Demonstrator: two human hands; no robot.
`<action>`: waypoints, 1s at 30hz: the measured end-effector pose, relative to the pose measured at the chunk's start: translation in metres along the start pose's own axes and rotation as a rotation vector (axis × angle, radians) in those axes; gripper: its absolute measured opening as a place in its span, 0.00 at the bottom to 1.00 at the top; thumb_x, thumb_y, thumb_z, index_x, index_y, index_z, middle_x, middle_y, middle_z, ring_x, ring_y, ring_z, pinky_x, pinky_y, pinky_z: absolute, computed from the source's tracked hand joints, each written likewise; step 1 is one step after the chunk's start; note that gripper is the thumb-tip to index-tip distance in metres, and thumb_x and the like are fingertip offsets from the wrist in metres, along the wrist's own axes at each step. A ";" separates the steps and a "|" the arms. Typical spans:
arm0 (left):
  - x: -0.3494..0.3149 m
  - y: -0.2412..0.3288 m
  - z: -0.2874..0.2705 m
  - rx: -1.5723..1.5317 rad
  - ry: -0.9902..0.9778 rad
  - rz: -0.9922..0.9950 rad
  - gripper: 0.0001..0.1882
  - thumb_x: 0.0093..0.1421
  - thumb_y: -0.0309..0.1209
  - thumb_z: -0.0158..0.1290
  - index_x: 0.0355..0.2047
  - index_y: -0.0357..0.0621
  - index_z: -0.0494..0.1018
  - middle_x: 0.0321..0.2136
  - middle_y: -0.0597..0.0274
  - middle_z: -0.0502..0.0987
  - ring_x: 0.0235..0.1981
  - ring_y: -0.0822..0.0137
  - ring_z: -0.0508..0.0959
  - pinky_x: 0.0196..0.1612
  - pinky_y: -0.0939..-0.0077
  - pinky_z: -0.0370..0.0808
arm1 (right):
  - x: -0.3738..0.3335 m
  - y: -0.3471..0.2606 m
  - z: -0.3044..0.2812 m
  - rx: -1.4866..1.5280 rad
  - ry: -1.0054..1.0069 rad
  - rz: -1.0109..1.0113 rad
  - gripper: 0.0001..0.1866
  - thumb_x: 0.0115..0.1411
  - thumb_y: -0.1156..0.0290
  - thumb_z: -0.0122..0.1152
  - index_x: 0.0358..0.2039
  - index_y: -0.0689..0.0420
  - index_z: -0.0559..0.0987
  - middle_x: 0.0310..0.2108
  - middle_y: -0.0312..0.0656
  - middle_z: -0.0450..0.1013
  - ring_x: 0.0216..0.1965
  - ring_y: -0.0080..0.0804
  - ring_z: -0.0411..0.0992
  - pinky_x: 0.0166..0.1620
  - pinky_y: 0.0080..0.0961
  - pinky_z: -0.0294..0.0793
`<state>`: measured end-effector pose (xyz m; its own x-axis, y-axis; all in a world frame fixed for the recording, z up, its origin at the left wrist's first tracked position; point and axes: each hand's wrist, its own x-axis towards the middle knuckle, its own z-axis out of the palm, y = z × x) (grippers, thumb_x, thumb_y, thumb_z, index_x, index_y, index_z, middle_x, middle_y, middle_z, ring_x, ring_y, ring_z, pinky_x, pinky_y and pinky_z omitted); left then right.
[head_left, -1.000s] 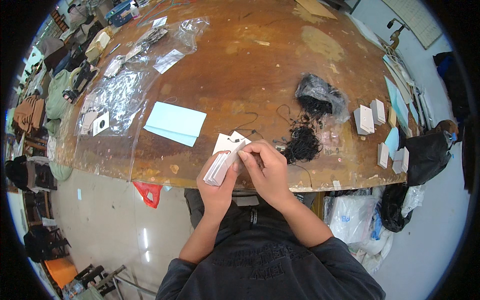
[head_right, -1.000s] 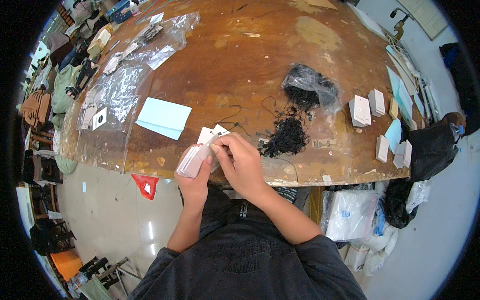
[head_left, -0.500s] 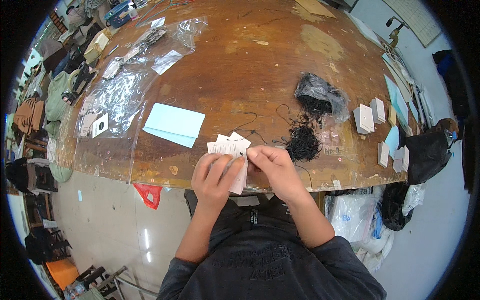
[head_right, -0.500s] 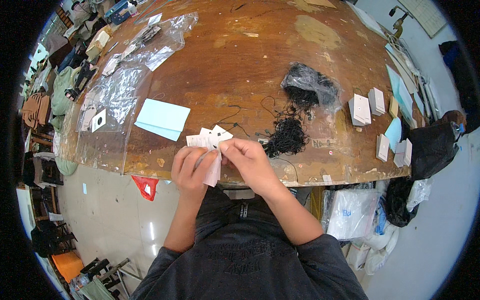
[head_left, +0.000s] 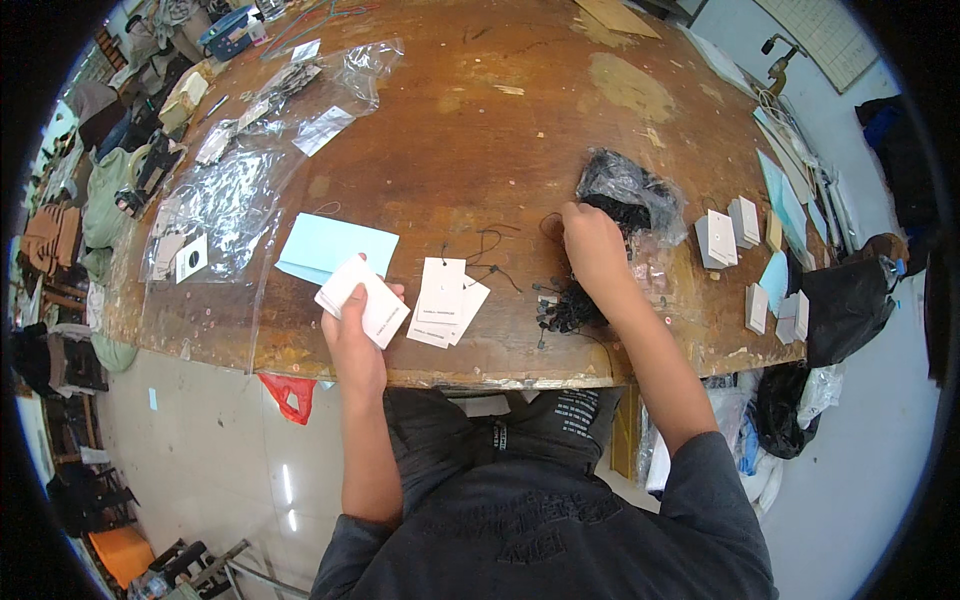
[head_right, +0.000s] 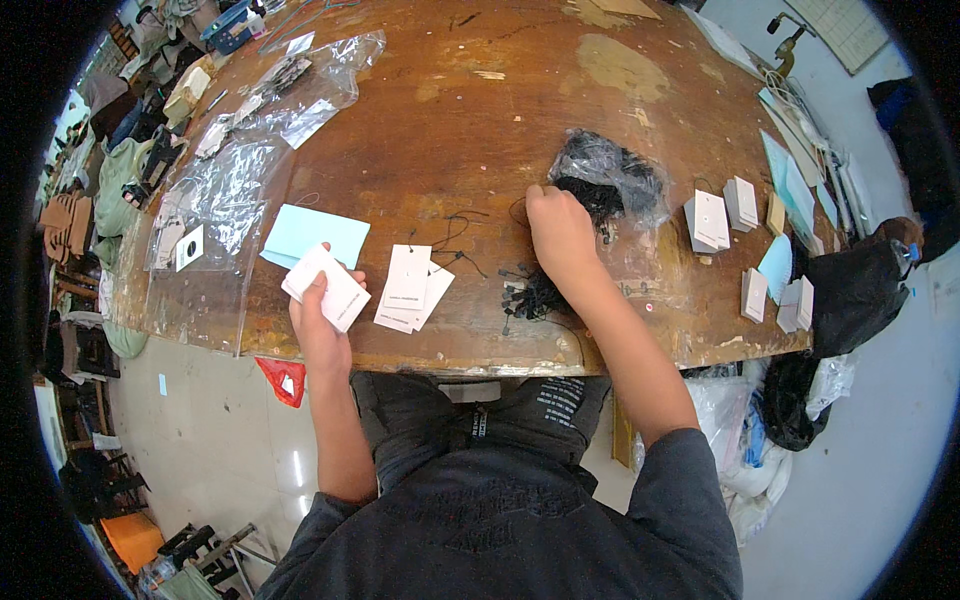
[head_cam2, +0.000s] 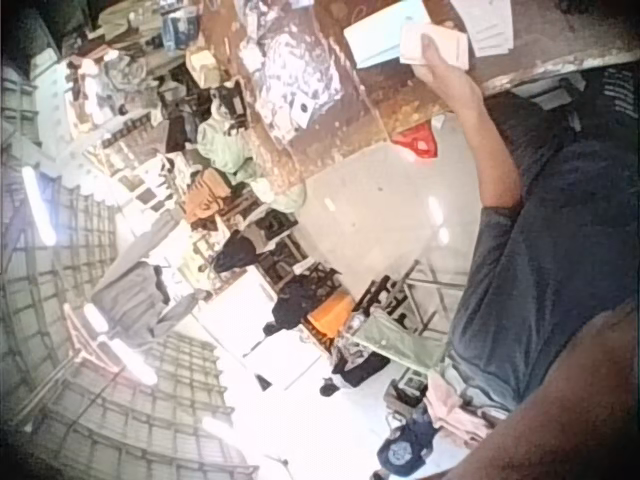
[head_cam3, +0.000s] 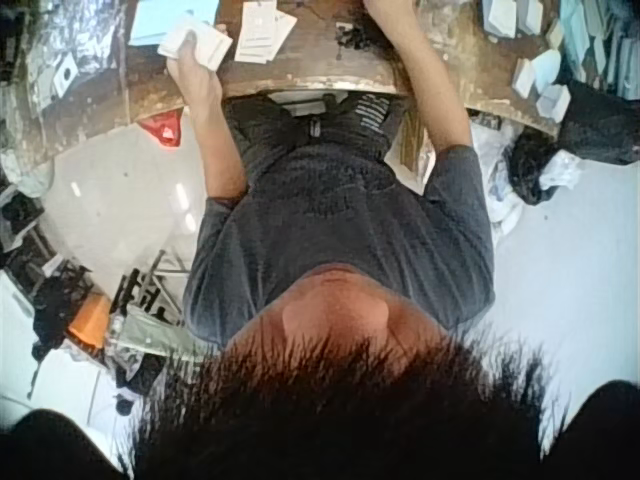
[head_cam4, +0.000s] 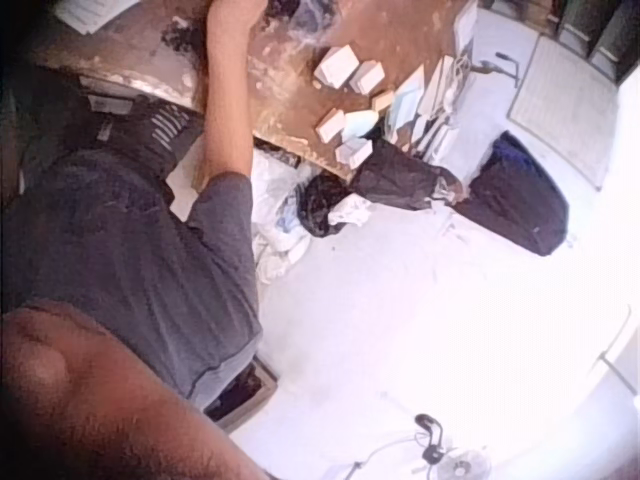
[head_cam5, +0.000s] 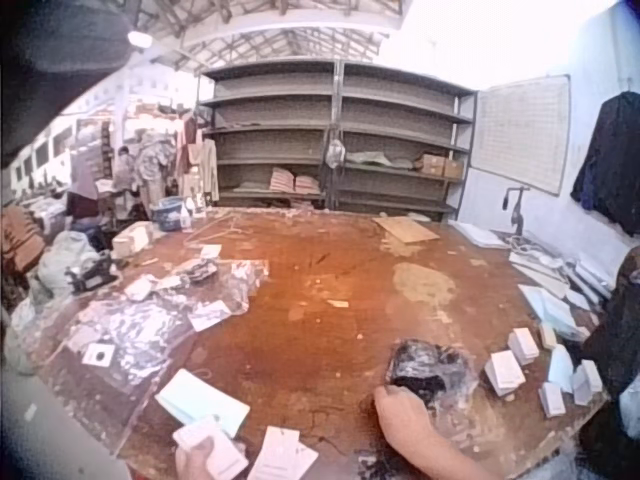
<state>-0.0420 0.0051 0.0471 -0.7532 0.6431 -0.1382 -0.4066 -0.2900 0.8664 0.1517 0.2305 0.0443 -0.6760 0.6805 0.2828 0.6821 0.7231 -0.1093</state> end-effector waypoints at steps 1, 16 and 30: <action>-0.003 -0.001 -0.001 0.010 0.001 0.004 0.21 0.64 0.26 0.50 0.56 0.29 0.65 0.43 0.46 0.77 0.41 0.59 0.81 0.42 0.70 0.80 | 0.004 0.000 -0.001 -0.047 -0.017 -0.050 0.04 0.58 0.77 0.56 0.29 0.64 0.76 0.29 0.56 0.75 0.36 0.54 0.75 0.40 0.40 0.76; -0.036 -0.021 0.029 0.141 -0.253 -0.073 0.19 0.64 0.29 0.53 0.53 0.32 0.68 0.44 0.52 0.78 0.42 0.66 0.79 0.46 0.72 0.76 | -0.067 -0.102 -0.041 1.036 0.083 0.108 0.04 0.58 0.80 0.63 0.34 0.64 0.79 0.41 0.43 0.74 0.38 0.25 0.74 0.38 0.19 0.74; -0.050 -0.045 0.044 0.350 -0.119 0.254 0.19 0.67 0.28 0.48 0.56 0.34 0.63 0.50 0.56 0.71 0.50 0.69 0.72 0.54 0.72 0.70 | -0.084 -0.138 -0.020 1.390 0.179 0.256 0.05 0.59 0.76 0.62 0.34 0.63 0.78 0.46 0.49 0.77 0.45 0.38 0.76 0.50 0.31 0.73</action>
<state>0.0360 0.0170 0.0362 -0.7333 0.6658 0.1381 -0.0017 -0.2049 0.9788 0.1198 0.0713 0.0550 -0.4629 0.8597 0.2161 -0.1163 0.1828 -0.9763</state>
